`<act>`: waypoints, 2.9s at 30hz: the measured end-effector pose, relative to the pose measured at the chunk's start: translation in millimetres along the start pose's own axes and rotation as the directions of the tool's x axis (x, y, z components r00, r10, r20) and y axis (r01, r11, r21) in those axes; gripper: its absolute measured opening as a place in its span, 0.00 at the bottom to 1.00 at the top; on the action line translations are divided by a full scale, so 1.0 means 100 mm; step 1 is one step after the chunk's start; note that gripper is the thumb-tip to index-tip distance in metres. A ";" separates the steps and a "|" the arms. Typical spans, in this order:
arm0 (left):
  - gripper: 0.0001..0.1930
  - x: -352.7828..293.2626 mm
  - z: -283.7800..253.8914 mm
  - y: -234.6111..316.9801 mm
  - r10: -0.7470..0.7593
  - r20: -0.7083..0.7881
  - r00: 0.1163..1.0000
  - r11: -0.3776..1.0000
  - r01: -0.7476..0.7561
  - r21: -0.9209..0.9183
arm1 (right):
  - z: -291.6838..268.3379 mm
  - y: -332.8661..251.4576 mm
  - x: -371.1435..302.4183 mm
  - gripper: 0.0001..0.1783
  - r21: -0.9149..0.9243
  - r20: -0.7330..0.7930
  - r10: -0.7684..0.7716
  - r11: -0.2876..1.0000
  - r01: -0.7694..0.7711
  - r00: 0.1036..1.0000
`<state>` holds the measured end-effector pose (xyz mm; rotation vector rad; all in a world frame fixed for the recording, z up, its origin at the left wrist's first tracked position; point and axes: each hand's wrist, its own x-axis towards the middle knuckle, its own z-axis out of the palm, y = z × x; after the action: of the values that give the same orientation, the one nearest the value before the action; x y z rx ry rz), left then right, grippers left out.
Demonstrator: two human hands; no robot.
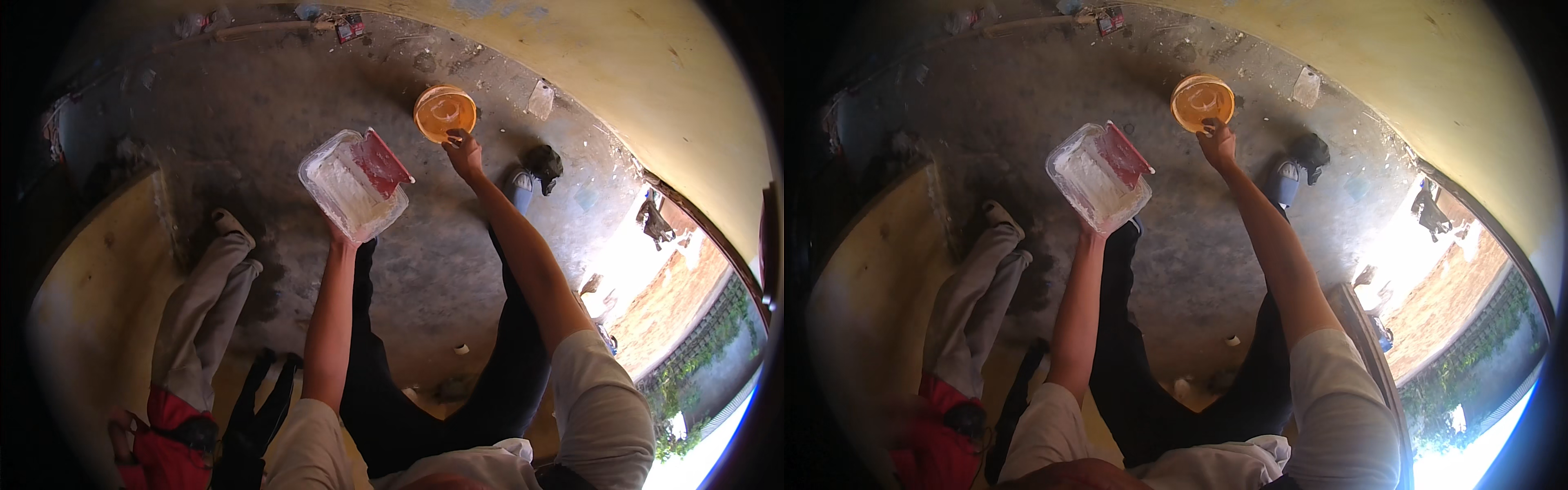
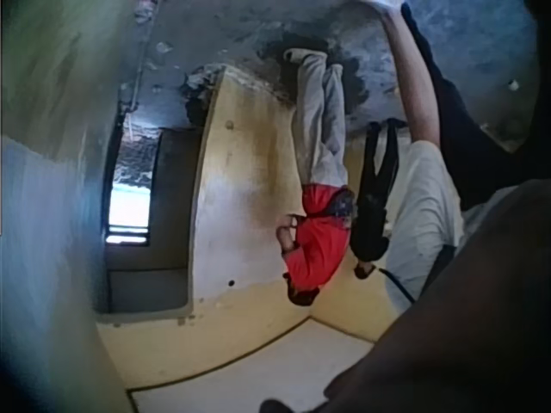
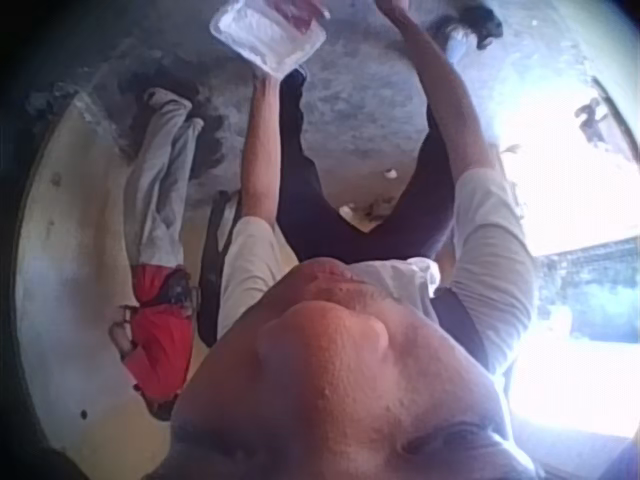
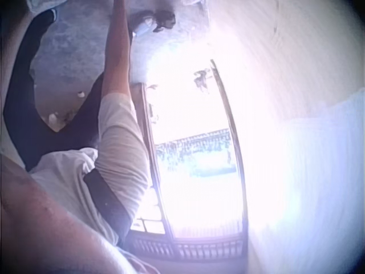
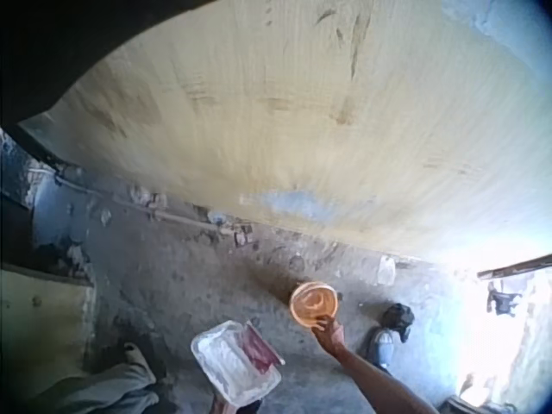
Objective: The person applies a white patching compound to a hole in a wall using a scraper and then mixes additional compound in a plastic container with the scraper.
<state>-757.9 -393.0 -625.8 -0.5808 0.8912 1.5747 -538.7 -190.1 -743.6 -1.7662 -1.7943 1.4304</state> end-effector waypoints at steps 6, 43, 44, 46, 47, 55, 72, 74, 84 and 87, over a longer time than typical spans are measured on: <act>0.35 -0.87 0.71 0.19 0.061 0.047 0.997 0.998 -0.060 -0.014 | -0.75 -1.75 -1.06 0.26 0.552 0.286 0.058 0.806 -0.214 0.956; 0.33 -4.90 4.36 0.26 -0.055 0.603 0.796 0.973 -0.093 0.211 | -3.96 -6.00 -4.58 0.26 -0.217 -0.050 -0.635 0.761 0.612 0.771; 0.33 -4.90 4.36 0.26 -0.074 0.621 0.781 0.980 -0.058 0.190 | -3.96 -5.98 -4.57 0.30 -0.208 -0.027 -0.628 0.765 0.610 0.778; 0.34 -4.88 4.40 0.31 -0.095 0.663 0.743 0.990 -0.001 0.143 | -3.98 -6.03 -4.57 0.28 -0.172 -0.073 -0.622 0.778 0.605 0.779; 0.34 -4.88 4.41 0.32 -0.101 0.687 0.719 0.985 -0.025 0.171 | -3.98 -6.03 -4.56 0.27 -0.154 -0.096 -0.618 0.783 0.602 0.780; 0.35 -4.95 4.54 0.32 -0.121 0.604 0.788 0.977 -0.015 0.215 | -3.86 -5.94 -4.52 0.13 0.082 -0.174 -0.360 0.922 0.378 0.917; 0.35 -4.65 4.61 0.40 -0.086 0.737 0.670 0.969 -0.115 0.218 | -3.78 -6.03 -4.41 0.15 0.222 -0.261 -0.220 0.934 0.280 0.940; 0.36 -4.64 4.61 0.38 -0.086 0.737 0.670 0.973 -0.104 0.208 | -3.77 -6.01 -4.40 0.15 0.232 -0.261 -0.206 0.935 0.268 0.943; 0.34 -4.36 4.45 0.40 -0.207 0.646 0.734 0.939 -0.036 0.342 | -4.16 -6.28 -4.22 0.29 -0.371 0.032 -0.670 0.681 0.631 0.742; 0.34 -4.32 4.42 0.39 -0.250 0.671 0.698 0.966 0.131 0.224 | -4.30 -6.44 -4.28 0.28 -0.486 0.039 -0.696 0.614 0.623 0.717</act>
<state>-661.3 -295.9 -21.9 0.0673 0.3478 1.3493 -519.5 -227.8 140.3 -1.0727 -2.4736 0.5601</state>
